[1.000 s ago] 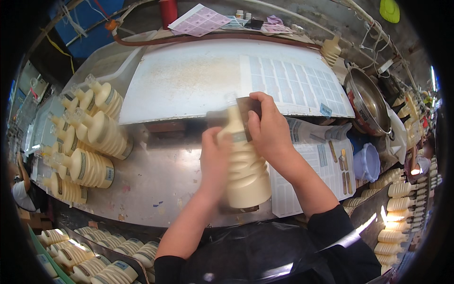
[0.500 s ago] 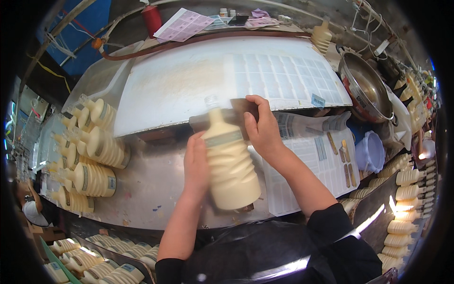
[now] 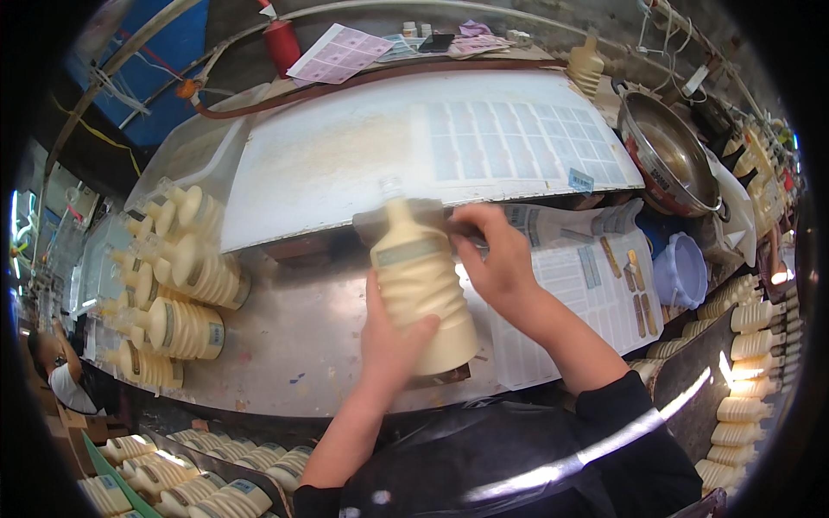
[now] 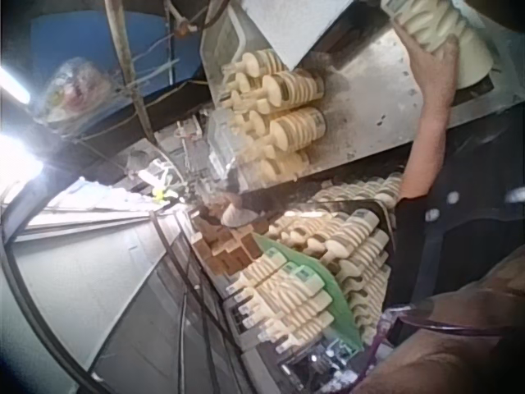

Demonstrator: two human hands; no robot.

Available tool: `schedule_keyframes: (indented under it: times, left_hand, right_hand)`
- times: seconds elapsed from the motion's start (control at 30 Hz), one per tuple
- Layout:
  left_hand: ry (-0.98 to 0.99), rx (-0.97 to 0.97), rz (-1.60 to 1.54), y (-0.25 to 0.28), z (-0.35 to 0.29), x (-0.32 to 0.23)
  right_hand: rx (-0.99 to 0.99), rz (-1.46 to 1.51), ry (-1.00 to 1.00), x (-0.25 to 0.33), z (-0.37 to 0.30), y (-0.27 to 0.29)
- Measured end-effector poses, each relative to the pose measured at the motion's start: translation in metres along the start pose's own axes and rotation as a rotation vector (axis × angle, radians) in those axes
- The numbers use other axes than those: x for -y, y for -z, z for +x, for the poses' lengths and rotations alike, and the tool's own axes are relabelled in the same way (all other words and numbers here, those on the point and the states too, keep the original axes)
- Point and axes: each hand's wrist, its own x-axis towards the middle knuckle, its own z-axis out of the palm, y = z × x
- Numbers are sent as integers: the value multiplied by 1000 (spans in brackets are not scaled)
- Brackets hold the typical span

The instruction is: The person repeatedly picks up cream-colored plastic bottles, applies rectangular labels to their sides, and places them on a nearby tray. The person handles each bottle one at a time, rotating it to align the label before setting it down.

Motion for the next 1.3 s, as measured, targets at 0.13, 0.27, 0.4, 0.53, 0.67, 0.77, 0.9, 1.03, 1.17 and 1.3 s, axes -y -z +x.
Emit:
schedule_keyframes:
  times: [0.13, 0.27, 0.4, 0.53, 0.67, 0.77, 0.9, 1.03, 1.17, 1.3]
  left_hand:
    - [74, 22, 99, 3, 3, -40]
    - [87, -38, 180, 1, 3, -42]
    - [-129, -5, 607, -4, 10, 13]
    - [-424, -202, 764, -9, 5, 29]
    - [-184, 20, 754, -5, 9, 16]
    - [-246, -34, 690, -1, 13, 4]
    - [-437, -250, 559, -11, 7, -4]
    - [-343, -132, 534, -5, 10, -8]
    - [-295, -102, 454, -3, 12, -4]
    - [-238, -111, 467, -6, 12, -9]
  right_hand:
    - [-2, -124, 521, 32, -8, -3]
    - [-9, -279, 486, 63, 0, -5]
    - [271, -357, 544, 75, -4, -44]
    - [235, -505, 593, 93, 2, -59]
    - [174, -638, 625, 86, 8, -52]
    - [199, -409, 478, 88, 10, -33]
    - [-37, -200, 129, 52, 6, -4]
    - [-82, -53, -407, 9, -14, 6]
    - [-163, 101, -449, -16, -29, 4]
    - [-166, 290, -357, -6, -22, 2]
